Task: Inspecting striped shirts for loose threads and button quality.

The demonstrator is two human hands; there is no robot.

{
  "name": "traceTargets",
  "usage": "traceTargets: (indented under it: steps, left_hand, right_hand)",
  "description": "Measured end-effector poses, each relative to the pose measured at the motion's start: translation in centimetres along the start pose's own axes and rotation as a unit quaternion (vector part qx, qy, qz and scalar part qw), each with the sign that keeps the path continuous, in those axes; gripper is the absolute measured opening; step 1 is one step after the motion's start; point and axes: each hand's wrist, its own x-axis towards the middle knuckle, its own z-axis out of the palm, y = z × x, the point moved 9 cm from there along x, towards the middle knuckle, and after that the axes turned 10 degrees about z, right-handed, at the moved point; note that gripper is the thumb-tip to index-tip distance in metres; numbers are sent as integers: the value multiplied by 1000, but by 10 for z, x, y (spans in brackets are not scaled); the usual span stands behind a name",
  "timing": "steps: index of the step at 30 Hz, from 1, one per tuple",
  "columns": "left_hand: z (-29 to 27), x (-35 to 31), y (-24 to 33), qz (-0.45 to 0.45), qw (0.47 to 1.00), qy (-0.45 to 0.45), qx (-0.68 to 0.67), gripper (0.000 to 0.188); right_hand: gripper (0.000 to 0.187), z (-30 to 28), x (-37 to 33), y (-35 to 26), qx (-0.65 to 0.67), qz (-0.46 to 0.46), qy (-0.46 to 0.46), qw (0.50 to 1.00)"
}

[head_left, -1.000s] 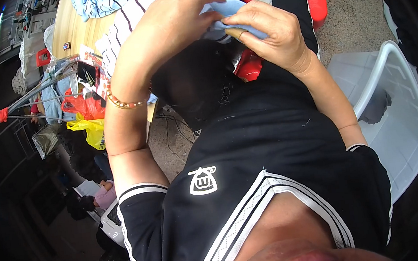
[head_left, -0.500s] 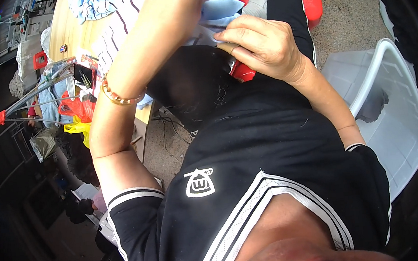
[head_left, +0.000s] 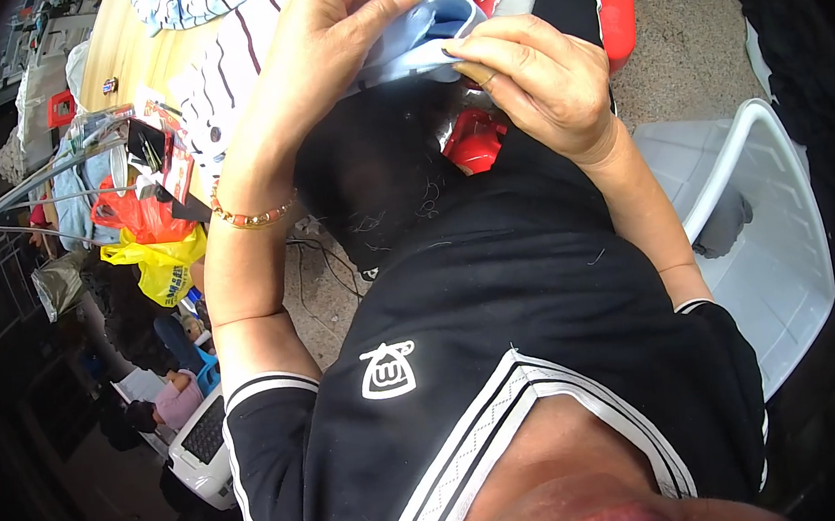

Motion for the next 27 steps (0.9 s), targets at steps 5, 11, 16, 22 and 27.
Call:
traceTargets:
  steps: [5, 11, 16, 22, 27]
  left_hand:
    - [6, -6, 4, -6, 999, -23, 31, 22]
    - [14, -9, 4, 3, 987, -93, 135, 23]
    - [18, -9, 3, -4, 993, -81, 89, 23]
    - [16, -14, 0, 19, 999, 14, -39, 23]
    - [19, -15, 3, 2, 1000, -4, -8, 24]
  right_hand:
    - [28, 2, 4, -8, -35, -40, 7, 999]
    - [28, 10, 4, -1, -32, -10, -34, 999]
    - [27, 12, 0, 11, -14, 27, -45, 999]
    - [26, 9, 13, 8, -25, 14, -55, 998]
    - [26, 12, 18, 1, -107, -20, -60, 992]
